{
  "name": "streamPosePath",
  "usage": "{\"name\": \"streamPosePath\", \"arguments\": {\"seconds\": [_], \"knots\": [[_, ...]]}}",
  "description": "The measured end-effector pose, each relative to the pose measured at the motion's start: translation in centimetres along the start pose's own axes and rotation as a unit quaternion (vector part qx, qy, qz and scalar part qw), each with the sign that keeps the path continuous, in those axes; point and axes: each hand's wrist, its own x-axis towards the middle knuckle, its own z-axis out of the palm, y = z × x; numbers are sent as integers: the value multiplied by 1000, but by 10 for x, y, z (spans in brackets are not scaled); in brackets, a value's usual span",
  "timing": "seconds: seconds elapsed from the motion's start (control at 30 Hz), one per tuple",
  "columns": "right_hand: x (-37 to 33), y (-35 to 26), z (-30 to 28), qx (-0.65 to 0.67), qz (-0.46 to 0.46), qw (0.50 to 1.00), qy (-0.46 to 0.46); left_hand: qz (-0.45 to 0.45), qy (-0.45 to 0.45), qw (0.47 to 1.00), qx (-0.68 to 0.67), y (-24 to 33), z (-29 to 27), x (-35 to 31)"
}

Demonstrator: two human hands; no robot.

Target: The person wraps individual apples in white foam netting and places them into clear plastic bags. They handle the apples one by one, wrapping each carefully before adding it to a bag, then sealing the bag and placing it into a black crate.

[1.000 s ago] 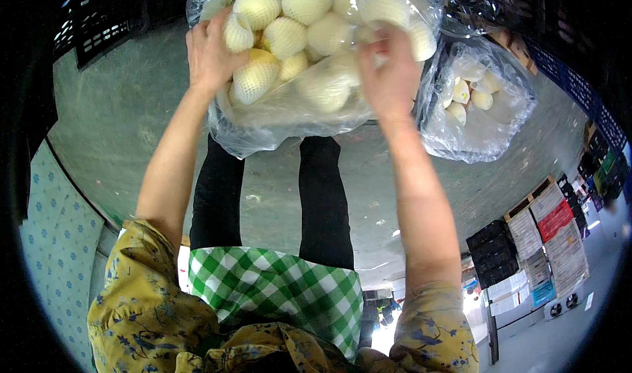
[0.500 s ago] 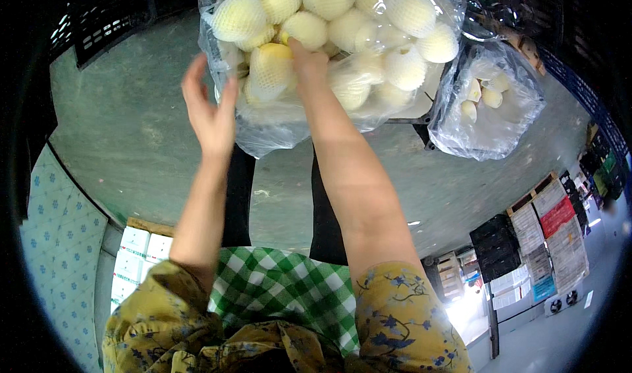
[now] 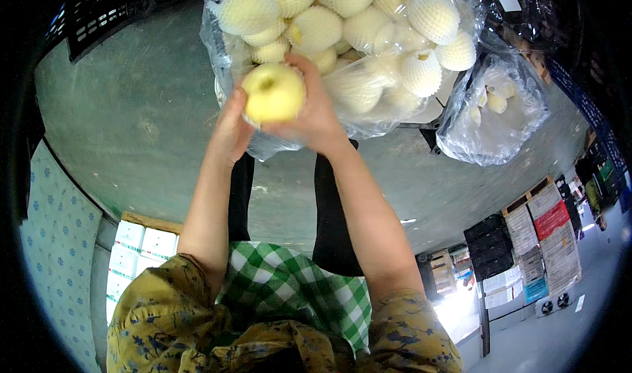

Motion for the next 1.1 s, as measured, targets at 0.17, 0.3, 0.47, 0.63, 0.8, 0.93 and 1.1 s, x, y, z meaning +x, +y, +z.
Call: {"name": "streamPosePath", "arguments": {"seconds": [0.17, 0.3, 0.47, 0.63, 0.8, 0.93, 1.1], "knots": [[-40, -38, -14, -201, -40, 977, 64, -15, -123, 990, 62, 4, 33, -7], [-59, -74, -9, -308, 33, 943, 125, -60, -172, 983, 11, -4, 42, -10], [-77, -80, -21, -437, -142, 872, 166, -93, -176, 980, -2, -11, 54, -17], [-92, -94, -22, -545, -90, 817, 166, -88, -234, 968, 23, -16, 52, -21], [-87, -80, -56, 251, 173, 931, 200, -120, -332, 922, -156, -35, 42, -30], [-95, -60, -27, 149, 285, 918, 232, -120, -366, 884, -266, -57, 36, -29], [-93, -86, -43, -114, -136, 964, 196, -120, -273, 939, -173, -43, 47, -25]]}}
